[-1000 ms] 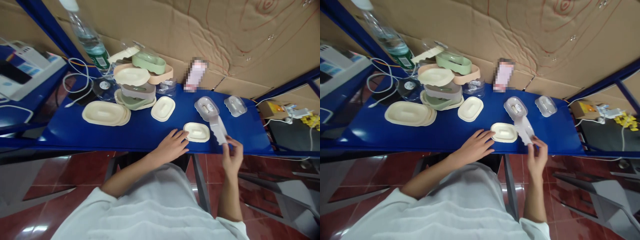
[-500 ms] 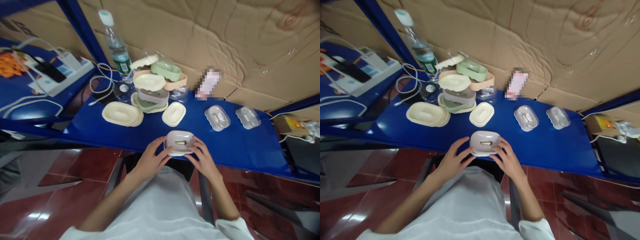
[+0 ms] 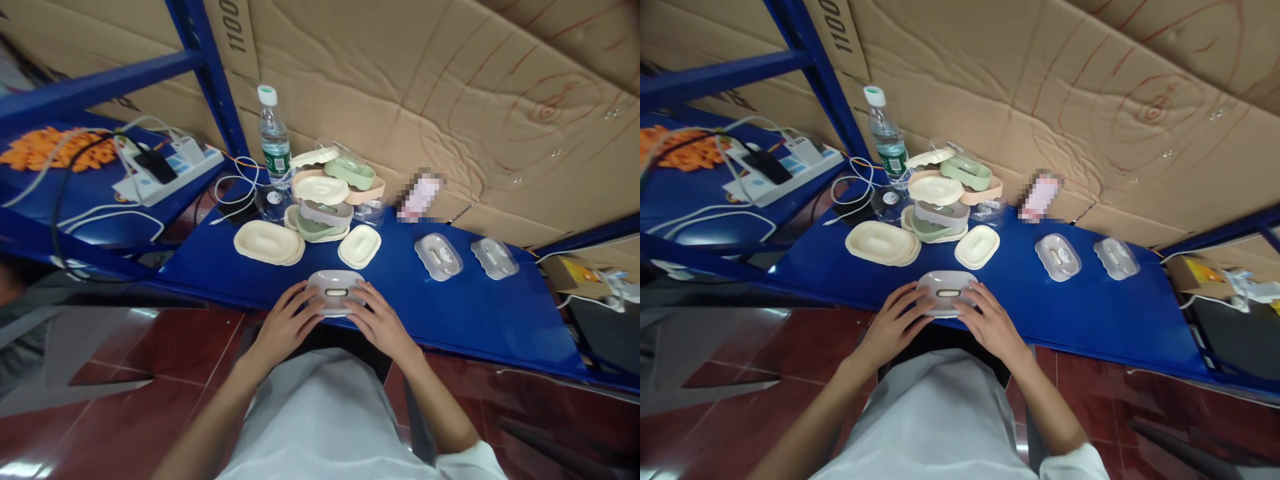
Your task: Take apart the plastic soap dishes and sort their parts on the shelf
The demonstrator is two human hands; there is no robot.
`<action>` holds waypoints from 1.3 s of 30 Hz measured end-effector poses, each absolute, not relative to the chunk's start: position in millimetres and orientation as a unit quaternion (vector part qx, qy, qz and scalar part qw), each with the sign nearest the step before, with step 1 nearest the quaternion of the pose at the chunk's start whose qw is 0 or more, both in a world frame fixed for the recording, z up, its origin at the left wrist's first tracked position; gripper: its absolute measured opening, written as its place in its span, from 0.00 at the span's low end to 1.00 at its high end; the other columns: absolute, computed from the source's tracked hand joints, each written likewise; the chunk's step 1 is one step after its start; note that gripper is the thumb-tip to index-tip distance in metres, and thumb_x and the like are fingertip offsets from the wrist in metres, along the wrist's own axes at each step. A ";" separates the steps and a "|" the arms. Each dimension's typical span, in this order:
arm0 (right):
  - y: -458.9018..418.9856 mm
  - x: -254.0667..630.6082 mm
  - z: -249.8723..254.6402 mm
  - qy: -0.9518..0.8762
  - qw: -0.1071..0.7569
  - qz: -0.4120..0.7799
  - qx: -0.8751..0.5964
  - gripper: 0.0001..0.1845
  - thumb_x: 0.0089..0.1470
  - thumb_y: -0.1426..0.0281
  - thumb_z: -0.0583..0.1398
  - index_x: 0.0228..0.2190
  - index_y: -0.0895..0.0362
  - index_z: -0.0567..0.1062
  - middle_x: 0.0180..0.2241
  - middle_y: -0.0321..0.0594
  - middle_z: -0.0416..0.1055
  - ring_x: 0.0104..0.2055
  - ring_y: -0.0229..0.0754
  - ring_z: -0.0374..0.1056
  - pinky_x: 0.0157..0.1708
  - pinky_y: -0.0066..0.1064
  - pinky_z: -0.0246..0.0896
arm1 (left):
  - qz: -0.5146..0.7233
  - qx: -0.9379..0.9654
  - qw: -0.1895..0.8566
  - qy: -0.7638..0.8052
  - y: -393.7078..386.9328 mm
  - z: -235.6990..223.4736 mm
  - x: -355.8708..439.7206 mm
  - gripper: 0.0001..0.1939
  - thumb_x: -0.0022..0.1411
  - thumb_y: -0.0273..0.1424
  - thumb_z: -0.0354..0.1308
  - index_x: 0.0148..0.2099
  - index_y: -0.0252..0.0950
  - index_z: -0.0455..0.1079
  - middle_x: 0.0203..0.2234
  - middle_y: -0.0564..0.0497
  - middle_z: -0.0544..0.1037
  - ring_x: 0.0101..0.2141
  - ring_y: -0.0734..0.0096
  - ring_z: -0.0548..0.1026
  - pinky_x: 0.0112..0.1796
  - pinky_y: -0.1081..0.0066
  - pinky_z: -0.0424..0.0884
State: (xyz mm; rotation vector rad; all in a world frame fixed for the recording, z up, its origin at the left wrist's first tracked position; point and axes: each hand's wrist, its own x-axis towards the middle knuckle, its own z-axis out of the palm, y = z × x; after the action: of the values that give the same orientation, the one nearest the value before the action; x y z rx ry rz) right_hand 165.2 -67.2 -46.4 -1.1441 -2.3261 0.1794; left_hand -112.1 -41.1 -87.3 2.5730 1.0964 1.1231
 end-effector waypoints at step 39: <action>-38.5 190.8 -61.5 -0.696 0.251 -0.063 -0.670 0.19 0.68 0.50 0.62 0.46 0.53 0.77 0.53 0.52 0.75 0.66 0.63 0.65 0.69 0.72 0.47 | 0.438 0.805 0.014 0.400 -30.0 -94.9 -120.0 0.14 0.64 0.28 0.67 0.51 0.44 0.77 0.53 0.47 0.84 0.61 0.49 0.78 0.56 0.53 0.78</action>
State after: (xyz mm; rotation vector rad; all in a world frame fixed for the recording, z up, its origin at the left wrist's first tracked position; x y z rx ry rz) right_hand 190.8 -38.5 -61.5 -1.8230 -1.8931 -0.1725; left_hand -120.0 -30.0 -94.9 2.5076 1.2450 1.3643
